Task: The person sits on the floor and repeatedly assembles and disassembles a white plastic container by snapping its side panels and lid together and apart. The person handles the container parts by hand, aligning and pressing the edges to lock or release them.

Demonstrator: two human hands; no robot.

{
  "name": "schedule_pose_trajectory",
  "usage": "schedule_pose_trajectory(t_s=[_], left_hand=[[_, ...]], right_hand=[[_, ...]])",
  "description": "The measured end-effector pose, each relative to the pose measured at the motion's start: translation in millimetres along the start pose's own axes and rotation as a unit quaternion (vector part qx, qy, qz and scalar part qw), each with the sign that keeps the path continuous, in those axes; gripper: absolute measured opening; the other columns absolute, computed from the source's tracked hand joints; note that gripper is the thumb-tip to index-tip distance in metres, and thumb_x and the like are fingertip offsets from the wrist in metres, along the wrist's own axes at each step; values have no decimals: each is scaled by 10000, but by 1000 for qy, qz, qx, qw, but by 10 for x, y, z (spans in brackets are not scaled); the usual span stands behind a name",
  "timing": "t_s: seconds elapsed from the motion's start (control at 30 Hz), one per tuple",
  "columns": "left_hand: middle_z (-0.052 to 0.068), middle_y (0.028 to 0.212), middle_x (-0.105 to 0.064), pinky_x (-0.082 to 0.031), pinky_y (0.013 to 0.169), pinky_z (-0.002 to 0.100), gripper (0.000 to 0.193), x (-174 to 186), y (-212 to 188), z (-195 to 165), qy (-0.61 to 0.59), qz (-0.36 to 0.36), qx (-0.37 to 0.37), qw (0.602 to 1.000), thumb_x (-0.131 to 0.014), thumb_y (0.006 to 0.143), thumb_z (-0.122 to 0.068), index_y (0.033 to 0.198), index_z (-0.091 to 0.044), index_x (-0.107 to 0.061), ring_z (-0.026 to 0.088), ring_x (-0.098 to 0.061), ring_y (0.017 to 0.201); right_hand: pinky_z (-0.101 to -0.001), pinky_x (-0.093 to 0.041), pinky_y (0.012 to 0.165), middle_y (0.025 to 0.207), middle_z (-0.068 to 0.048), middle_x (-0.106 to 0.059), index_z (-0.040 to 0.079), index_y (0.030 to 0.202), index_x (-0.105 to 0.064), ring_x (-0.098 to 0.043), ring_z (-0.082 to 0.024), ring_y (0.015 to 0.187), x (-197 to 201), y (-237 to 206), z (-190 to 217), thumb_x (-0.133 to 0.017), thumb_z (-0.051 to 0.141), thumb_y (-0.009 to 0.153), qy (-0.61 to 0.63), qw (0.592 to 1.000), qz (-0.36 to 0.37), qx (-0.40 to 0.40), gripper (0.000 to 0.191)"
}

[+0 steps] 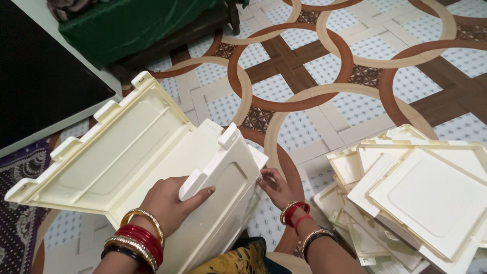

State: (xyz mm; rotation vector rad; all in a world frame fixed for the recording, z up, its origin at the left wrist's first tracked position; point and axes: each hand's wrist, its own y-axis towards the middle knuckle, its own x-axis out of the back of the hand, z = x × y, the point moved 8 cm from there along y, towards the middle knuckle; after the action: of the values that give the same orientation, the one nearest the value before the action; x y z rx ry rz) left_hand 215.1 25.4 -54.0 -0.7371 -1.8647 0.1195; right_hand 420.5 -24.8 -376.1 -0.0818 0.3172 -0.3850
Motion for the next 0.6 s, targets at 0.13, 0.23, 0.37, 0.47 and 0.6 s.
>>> schedule_pose_trajectory(t_s=[0.13,0.23,0.37,0.47,0.6], left_hand=[[147,745,-793,-601,711,367,457,-2,-78,-36,-2,5,20,1000,-731,856,-517,1015,-92,-792,255,-764,649],[137,751,-803,-609,692,360,437,14,-131,-80,-16,-9,15,1000,-741,850,-500,1023,-103,-801,236,-773,630],[137,756,-808,-627,659,357,420,132,-157,-48,-20,-12,37,999,-722,873,-494,1013,-105,-792,240,-776,596],[124,766,-804,-639,646,366,420,229,-176,-53,-18,-8,36,999,-723,877,-471,1039,-86,-772,236,-779,600],[143,760,-799,-628,670,364,445,284,-175,-145,-1,-29,8,1000,-726,896,-471,1003,-43,-786,237,-776,619]], right_hand=[[-335,-469,1075,1297,-81,-546,85,1259,-470,-556,-173,1266,-19,28,33,-659,166,979,-24,998,58,17,348],[-327,-458,1103,1272,-67,-533,101,1259,-443,-534,-154,1283,19,46,4,-636,156,997,-59,996,63,15,330],[-350,-476,1080,1256,-71,-540,131,1271,-433,-543,-171,1245,0,108,22,-618,152,998,-37,996,79,38,331],[-348,-466,1092,1270,-59,-549,145,1262,-438,-545,-175,1265,-5,96,57,-617,163,1005,-45,995,85,31,314],[-381,-532,869,1270,-18,-534,173,1249,-438,-538,-166,1250,58,121,53,-611,233,984,-124,989,36,-72,322]])
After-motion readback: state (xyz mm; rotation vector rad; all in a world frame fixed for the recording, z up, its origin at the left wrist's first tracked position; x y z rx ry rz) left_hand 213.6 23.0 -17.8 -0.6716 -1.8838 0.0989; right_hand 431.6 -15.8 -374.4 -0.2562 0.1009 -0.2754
